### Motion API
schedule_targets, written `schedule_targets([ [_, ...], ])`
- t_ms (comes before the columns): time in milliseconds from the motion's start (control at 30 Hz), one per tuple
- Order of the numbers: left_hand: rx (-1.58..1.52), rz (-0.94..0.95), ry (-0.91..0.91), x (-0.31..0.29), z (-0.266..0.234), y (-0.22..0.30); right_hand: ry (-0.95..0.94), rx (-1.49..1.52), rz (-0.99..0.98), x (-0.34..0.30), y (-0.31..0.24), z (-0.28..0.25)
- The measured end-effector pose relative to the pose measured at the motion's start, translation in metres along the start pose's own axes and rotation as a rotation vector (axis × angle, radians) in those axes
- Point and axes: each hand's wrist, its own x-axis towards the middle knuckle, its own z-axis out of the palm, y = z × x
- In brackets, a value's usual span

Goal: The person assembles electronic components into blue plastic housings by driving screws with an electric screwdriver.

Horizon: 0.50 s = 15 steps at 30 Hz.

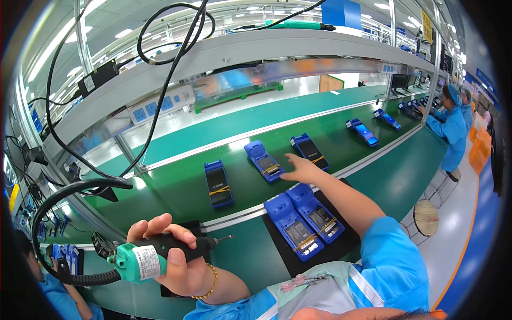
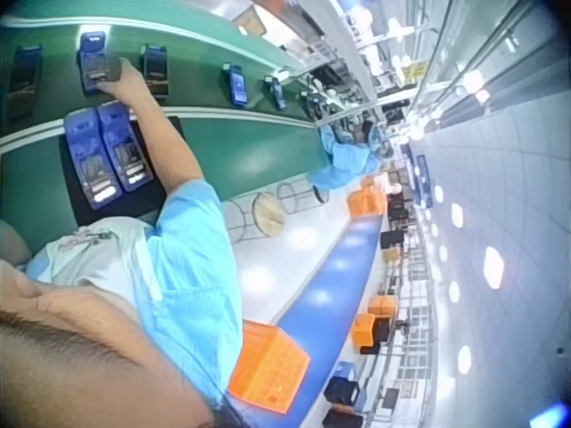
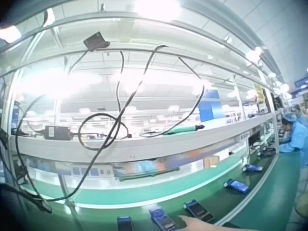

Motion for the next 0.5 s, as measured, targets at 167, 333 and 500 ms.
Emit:
schedule_targets([
  [167,0.164,0.043,-0.045,-0.004,0.007,-0.005,-0.225,0.370,-0.042,-0.149,-0.008,-0.025],
  [333,-0.077,-0.168,-0.152,0.000,0.018,0.003,0.027,-0.002,-0.047,-0.232,0.029,0.004],
  [500,-0.042,-0.217,-0.157,-0.005,0.021,0.011,-0.075,0.130,-0.083,-0.223,0.025,0.005],
])
